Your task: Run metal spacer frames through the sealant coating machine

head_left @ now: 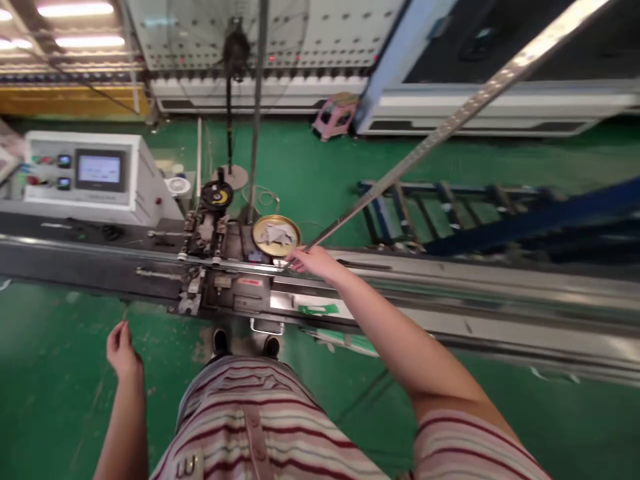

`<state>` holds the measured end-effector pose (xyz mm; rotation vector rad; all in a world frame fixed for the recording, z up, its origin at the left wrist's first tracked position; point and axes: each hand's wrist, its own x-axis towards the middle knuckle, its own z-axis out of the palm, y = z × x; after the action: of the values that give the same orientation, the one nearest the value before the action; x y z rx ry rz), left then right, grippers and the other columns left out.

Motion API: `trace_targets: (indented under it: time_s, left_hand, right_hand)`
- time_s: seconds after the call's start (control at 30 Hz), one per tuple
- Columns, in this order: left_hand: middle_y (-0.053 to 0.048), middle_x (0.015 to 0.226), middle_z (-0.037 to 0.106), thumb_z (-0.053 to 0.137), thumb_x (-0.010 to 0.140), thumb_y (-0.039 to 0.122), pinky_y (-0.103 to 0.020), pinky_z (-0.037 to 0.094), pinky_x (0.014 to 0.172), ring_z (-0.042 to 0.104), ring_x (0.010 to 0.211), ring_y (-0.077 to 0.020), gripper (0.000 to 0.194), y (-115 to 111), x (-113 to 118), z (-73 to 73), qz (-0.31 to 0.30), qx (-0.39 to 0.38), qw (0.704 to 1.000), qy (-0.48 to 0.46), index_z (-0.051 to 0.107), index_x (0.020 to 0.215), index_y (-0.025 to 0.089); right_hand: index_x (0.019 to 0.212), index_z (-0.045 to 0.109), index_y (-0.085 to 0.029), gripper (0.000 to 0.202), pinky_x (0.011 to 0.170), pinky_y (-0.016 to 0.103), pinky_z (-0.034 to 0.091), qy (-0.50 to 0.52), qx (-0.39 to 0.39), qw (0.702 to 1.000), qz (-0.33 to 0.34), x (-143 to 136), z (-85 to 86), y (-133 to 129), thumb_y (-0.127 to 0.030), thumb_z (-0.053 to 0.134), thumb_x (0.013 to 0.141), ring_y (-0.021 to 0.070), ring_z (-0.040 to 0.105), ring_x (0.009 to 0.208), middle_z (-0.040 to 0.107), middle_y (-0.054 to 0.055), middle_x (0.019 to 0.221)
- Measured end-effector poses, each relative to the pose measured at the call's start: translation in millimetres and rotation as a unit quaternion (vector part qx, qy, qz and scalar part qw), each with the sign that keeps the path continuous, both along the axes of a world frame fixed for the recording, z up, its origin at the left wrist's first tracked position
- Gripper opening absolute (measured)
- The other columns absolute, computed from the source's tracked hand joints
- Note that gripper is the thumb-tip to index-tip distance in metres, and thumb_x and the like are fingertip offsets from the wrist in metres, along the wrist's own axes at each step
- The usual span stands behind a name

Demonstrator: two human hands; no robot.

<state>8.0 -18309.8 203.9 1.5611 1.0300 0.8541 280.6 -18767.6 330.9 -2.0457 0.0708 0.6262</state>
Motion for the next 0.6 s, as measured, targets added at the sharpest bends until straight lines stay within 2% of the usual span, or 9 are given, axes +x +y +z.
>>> trace_targets:
  time_s: [0.13, 0.3, 0.43, 0.53, 0.6]
  left_hand:
    - [-0.008, 0.113, 0.066, 0.067, 0.075, 0.052, -0.037, 0.046, 0.097, 0.06, 0.114, -0.0237, 0.045, 30, -20, -8.0, 0.04, -0.047, 0.998, -0.025, 0.063, 0.105, 0.019]
    - [-0.009, 0.113, 0.068, 0.075, 0.069, 0.047, -0.036, 0.047, 0.097, 0.061, 0.113, -0.0239, 0.047, 73, -54, -17.8, 0.043, -0.077, 0.996, -0.032, 0.066, 0.106, 0.019]
    - [-0.008, 0.109, 0.068, 0.075, 0.072, 0.046, -0.035, 0.047, 0.095, 0.063, 0.105, -0.0219, 0.046, 110, -81, -22.5, 0.05, -0.092, 0.994, -0.03, 0.067, 0.108, 0.019]
    - [-0.008, 0.109, 0.068, 0.074, 0.074, 0.047, -0.036, 0.046, 0.098, 0.063, 0.102, -0.0207, 0.046, 139, -90, -23.0, 0.058, -0.09, 0.994, -0.038, 0.066, 0.109, 0.018]
    - [-0.008, 0.108, 0.067, 0.075, 0.073, 0.046, -0.037, 0.044, 0.101, 0.062, 0.101, -0.0203, 0.046, 156, -85, -21.1, 0.056, -0.089, 0.993, -0.046, 0.067, 0.108, 0.017]
  right_hand:
    - [0.082, 0.072, -0.014, 0.025, 0.066, 0.026, 0.057, 0.004, -0.02, 0.999, 0.045, -4, -7.5, 79, -0.023, 0.05, 0.091, 0.0167, 0.069, 0.072, 0.073, 0.008, 0.082]
    - [0.079, 0.072, -0.016, 0.022, 0.065, 0.023, 0.055, 0.007, -0.012, 0.995, 0.098, -10, -6.8, 177, -0.023, 0.053, 0.089, 0.0164, 0.069, 0.072, 0.072, 0.006, 0.078]
    - [0.078, 0.072, -0.015, 0.023, 0.063, 0.022, 0.054, -0.009, -0.017, 0.992, 0.122, -15, -4.1, 255, -0.02, 0.051, 0.088, 0.0153, 0.068, 0.066, 0.071, 0.005, 0.073]
    - [0.078, 0.072, -0.014, 0.023, 0.063, 0.023, 0.055, -0.013, -0.011, 0.992, 0.121, -19, -6.1, 313, -0.018, 0.051, 0.086, 0.0146, 0.068, 0.063, 0.071, 0.005, 0.074]
    - [0.078, 0.071, -0.014, 0.023, 0.062, 0.023, 0.055, -0.009, 0.011, 0.993, 0.117, -21, -9.1, 351, -0.018, 0.05, 0.086, 0.014, 0.067, 0.062, 0.071, 0.006, 0.073]
